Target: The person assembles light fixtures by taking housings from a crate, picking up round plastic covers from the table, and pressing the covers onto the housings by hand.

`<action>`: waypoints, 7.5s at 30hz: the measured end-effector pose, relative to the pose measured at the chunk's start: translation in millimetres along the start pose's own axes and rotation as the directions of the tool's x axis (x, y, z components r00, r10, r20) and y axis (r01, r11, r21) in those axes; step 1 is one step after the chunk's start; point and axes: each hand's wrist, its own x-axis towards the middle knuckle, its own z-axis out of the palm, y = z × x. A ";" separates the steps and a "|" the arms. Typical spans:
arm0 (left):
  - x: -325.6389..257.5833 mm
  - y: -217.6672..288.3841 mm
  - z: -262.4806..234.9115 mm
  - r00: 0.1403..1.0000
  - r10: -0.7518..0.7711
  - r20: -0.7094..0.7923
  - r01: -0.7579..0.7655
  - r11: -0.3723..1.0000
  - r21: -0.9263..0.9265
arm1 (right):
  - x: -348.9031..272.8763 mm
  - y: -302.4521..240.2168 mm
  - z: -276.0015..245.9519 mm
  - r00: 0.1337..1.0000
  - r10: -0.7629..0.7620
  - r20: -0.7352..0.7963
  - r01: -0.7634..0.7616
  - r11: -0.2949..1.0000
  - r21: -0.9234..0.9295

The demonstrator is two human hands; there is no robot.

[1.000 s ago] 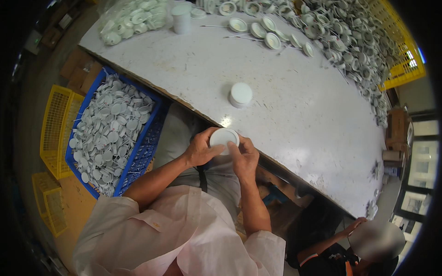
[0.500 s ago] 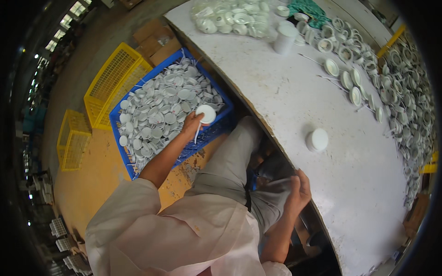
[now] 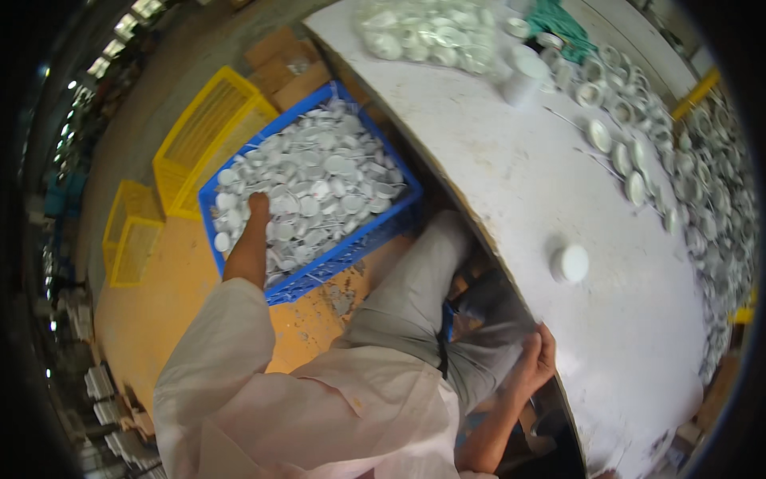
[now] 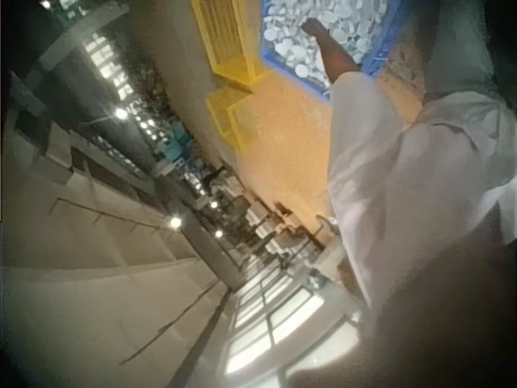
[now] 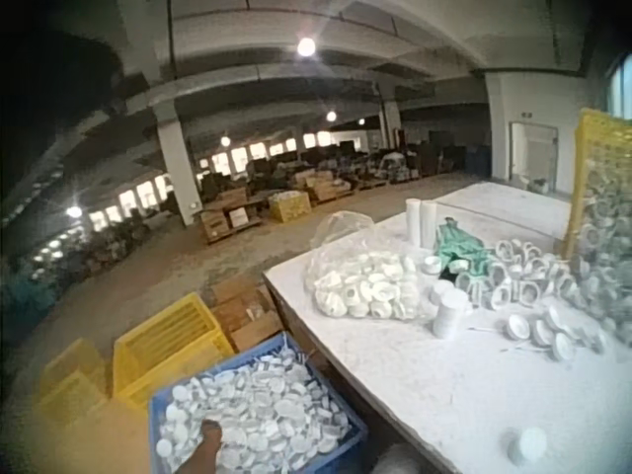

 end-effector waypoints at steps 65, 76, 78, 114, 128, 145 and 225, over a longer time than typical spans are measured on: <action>-333.4 375.0 -331.2 0.424 0.853 -0.304 -0.401 -0.124 -0.908 | 47.7 11.7 -102.3 0.676 -0.636 -0.371 0.240 0.667 -0.706; -316.3 381.3 -336.5 0.368 0.887 -0.278 -0.396 -0.121 -0.910 | 48.6 2.8 -100.4 0.728 -0.603 -0.324 0.182 0.627 -0.757; -314.7 382.1 -332.6 0.376 0.885 -0.273 -0.385 -0.119 -0.915 | 49.8 4.0 -100.6 0.719 -0.624 -0.305 0.198 0.605 -0.771; -322.7 394.0 -328.4 0.278 0.935 -0.219 -0.350 -0.114 -0.930 | 107.6 -35.7 -232.0 0.601 -0.432 -0.672 -0.474 0.484 -0.735; -329.1 372.2 -418.5 0.264 0.945 -0.190 0.037 -0.207 -0.978 | 86.2 -28.9 -202.5 0.604 -0.619 -0.503 0.152 0.708 -0.690; -283.4 356.4 -619.7 -0.434 0.891 -0.137 -0.315 -0.292 -0.903 | -0.2 -121.9 -75.6 0.715 -0.418 0.560 0.633 0.726 -0.268; -273.9 357.6 -483.7 0.555 0.777 -0.298 0.226 -0.485 -0.845 | 46.3 -49.5 55.2 0.947 0.286 0.144 -0.313 0.923 0.223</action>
